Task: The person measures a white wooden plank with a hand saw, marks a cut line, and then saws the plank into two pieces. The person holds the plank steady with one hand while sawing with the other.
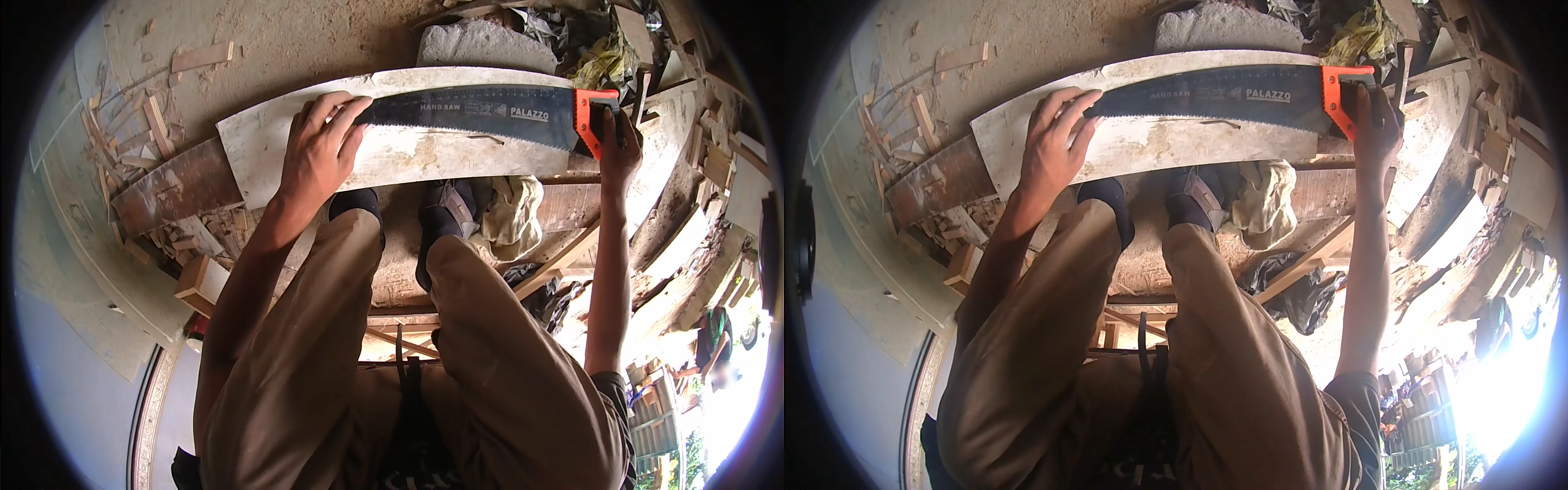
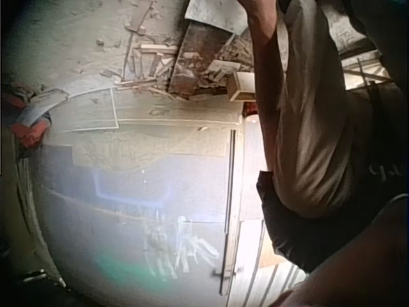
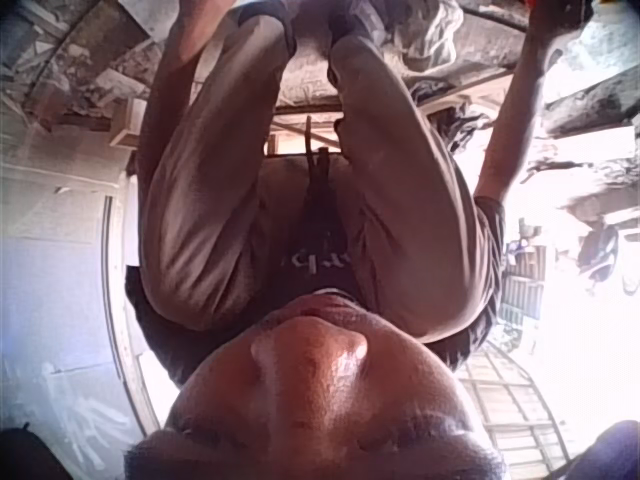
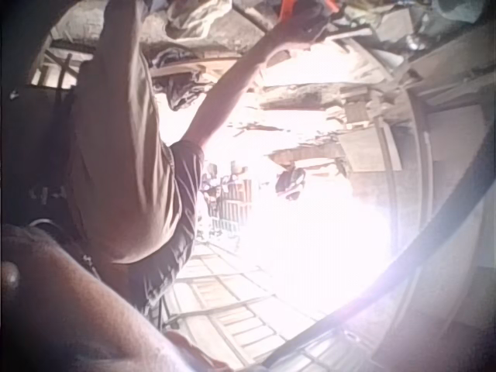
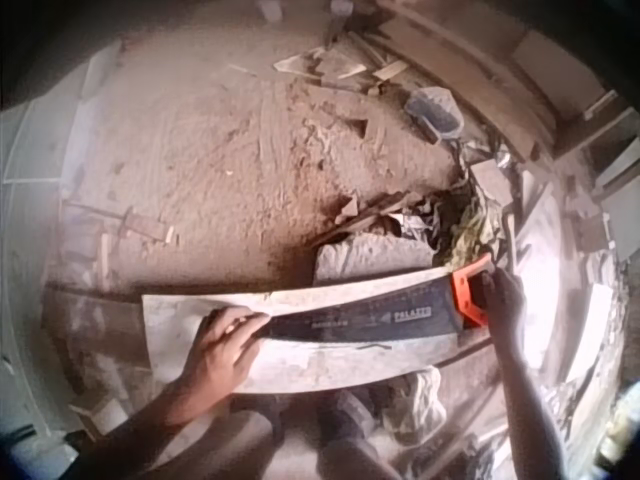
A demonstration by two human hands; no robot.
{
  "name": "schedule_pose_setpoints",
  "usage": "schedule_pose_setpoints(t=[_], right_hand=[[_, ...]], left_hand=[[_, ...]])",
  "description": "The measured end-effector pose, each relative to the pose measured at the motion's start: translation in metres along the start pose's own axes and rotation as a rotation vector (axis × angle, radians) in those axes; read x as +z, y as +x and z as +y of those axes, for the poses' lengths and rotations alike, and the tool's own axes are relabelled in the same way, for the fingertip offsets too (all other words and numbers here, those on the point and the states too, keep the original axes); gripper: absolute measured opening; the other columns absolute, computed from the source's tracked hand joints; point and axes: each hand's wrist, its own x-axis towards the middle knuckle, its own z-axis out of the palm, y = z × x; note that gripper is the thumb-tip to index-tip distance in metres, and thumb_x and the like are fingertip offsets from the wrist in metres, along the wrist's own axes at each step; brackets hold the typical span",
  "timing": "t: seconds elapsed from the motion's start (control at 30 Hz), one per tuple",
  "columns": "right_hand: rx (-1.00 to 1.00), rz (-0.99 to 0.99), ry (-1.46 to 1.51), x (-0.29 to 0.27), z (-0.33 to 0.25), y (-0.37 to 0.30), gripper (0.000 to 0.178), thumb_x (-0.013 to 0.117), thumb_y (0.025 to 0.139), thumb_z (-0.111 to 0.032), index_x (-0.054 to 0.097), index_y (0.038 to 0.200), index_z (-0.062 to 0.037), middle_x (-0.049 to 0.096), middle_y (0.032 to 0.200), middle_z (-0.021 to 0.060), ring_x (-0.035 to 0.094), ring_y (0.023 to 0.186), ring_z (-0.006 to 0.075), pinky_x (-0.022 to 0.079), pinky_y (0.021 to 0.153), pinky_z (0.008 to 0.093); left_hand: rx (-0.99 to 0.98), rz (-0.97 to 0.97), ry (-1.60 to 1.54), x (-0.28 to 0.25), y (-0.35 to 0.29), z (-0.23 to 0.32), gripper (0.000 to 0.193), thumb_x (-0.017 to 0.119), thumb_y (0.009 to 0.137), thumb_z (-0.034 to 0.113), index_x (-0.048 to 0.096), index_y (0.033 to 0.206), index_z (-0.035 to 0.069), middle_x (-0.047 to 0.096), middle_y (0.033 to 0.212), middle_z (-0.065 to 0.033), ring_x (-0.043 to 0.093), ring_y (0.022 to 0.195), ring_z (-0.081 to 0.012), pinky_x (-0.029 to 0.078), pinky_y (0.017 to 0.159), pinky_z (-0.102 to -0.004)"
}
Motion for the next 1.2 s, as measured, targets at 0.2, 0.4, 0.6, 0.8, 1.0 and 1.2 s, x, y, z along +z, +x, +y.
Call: schedule_pose_setpoints(t=[0.2, 0.4, 0.6, 0.8, 1.0, 1.2], right_hand=[[-0.004, -0.024, -0.038, 0.003, -0.002, 0.005, 0.045, 0.073, 0.090, -0.038, 0.071, 0.117, -0.0030, 0.070, 0.109, 0.0140, 0.068, 0.097, 0.0223, 0.053, 0.082, 0.0342], [-0.028, -0.095, -0.059, -0.005, 0.012, 0.006, 0.044, 0.072, 0.091, -0.036, 0.069, 0.120, -0.0020, 0.069, 0.109, 0.0145, 0.067, 0.095, 0.0223, 0.053, 0.081, 0.0341], [-0.127, -0.116, -0.133, -0.014, 0.009, -0.013, 0.028, 0.056, 0.098, -0.037, 0.067, 0.108, -0.0126, 0.068, 0.101, 0.0125, 0.062, 0.096, 0.0323, 0.050, 0.084, 0.0421], [-0.095, -0.140, -0.119, -0.023, -0.001, -0.025, 0.028, 0.057, 0.098, -0.036, 0.066, 0.109, -0.0126, 0.067, 0.095, 0.0125, 0.060, 0.094, 0.0310, 0.049, 0.082, 0.0419], [-0.060, -0.107, -0.076, -0.023, 0.006, -0.030, 0.029, 0.061, 0.097, -0.036, 0.068, 0.112, -0.0124, 0.067, 0.097, 0.0136, 0.062, 0.092, 0.0297, 0.049, 0.081, 0.0405], [0.010, -0.082, -0.016, -0.023, 0.011, -0.035, 0.032, 0.068, 0.093, -0.036, 0.071, 0.114, -0.0122, 0.067, 0.099, 0.0129, 0.065, 0.089, 0.0258, 0.051, 0.078, 0.0370]], left_hand=[[0.016, 0.028, 0.030, 0.002, 0.003, -0.001, 0.034, 0.069, 0.087, 0.008, 0.065, 0.121, 0.007, 0.059, 0.116, -0.0109, 0.058, 0.102, -0.0295, 0.046, 0.088, -0.0390], [0.014, -0.022, 0.009, 0.002, -0.002, 0.001, 0.034, 0.069, 0.087, 0.009, 0.065, 0.121, 0.006, 0.058, 0.116, -0.0100, 0.057, 0.099, -0.0281, 0.045, 0.089, -0.0387], [0.032, -0.049, 0.036, 0.003, -0.017, 0.009, 0.034, 0.069, 0.086, 0.010, 0.065, 0.120, 0.007, 0.058, 0.116, -0.0106, 0.056, 0.103, -0.0286, 0.043, 0.092, -0.0409], [0.022, -0.060, 0.031, 0.004, -0.025, 0.011, 0.035, 0.069, 0.086, 0.012, 0.064, 0.120, 0.009, 0.059, 0.116, -0.0079, 0.055, 0.107, -0.0279, 0.039, 0.096, -0.0413], [0.035, -0.079, 0.027, 0.003, -0.027, 0.014, 0.036, 0.070, 0.084, 0.012, 0.064, 0.120, 0.010, 0.059, 0.116, -0.0079, 0.055, 0.108, -0.0279, 0.037, 0.097, -0.0425], [0.025, -0.078, 0.020, 0.004, -0.030, 0.013, 0.038, 0.070, 0.083, 0.011, 0.063, 0.121, 0.010, 0.059, 0.117, -0.0081, 0.055, 0.108, -0.0283, 0.037, 0.097, -0.0426]])
